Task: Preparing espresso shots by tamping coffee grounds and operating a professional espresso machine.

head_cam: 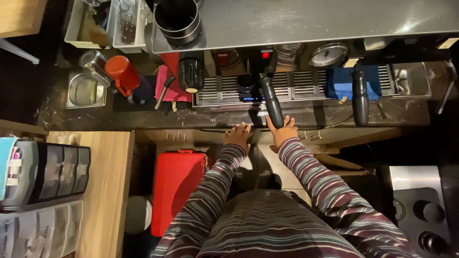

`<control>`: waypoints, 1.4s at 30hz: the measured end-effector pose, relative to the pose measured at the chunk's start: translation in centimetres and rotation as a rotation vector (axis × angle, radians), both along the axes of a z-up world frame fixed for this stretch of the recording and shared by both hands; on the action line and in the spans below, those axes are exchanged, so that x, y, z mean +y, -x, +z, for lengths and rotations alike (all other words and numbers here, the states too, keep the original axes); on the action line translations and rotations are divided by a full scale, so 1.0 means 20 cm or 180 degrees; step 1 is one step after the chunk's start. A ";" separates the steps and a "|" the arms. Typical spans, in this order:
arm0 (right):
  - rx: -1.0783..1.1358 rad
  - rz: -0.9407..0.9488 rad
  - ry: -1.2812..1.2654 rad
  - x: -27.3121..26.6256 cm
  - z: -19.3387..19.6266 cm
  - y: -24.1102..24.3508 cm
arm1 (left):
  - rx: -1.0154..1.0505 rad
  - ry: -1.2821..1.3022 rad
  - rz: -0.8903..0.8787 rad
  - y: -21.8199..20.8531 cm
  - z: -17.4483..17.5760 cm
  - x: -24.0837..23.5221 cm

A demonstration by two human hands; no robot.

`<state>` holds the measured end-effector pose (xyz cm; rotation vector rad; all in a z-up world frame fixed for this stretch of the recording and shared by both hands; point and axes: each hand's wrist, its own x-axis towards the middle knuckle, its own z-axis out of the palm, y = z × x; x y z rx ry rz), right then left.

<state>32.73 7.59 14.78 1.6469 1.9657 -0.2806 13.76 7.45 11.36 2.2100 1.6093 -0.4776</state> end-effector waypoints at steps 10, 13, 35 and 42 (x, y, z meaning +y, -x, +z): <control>0.0067 -0.0016 0.0054 -0.02 0.08 0.00 | 0.0034 0.0239 0.0059 -0.03 0.24 0.00; 0.0046 0.0008 0.0044 -0.01 0.06 -0.01 | 0.0027 0.0019 0.0056 -0.02 -0.06 0.03; -0.0052 0.0245 0.0014 0.00 0.03 -0.04 | -0.0011 -0.0070 0.0314 -0.06 -0.06 -0.01; -0.0015 0.0161 0.0053 0.01 0.04 -0.03 | -0.0030 0.0093 0.0278 -0.04 0.01 -0.01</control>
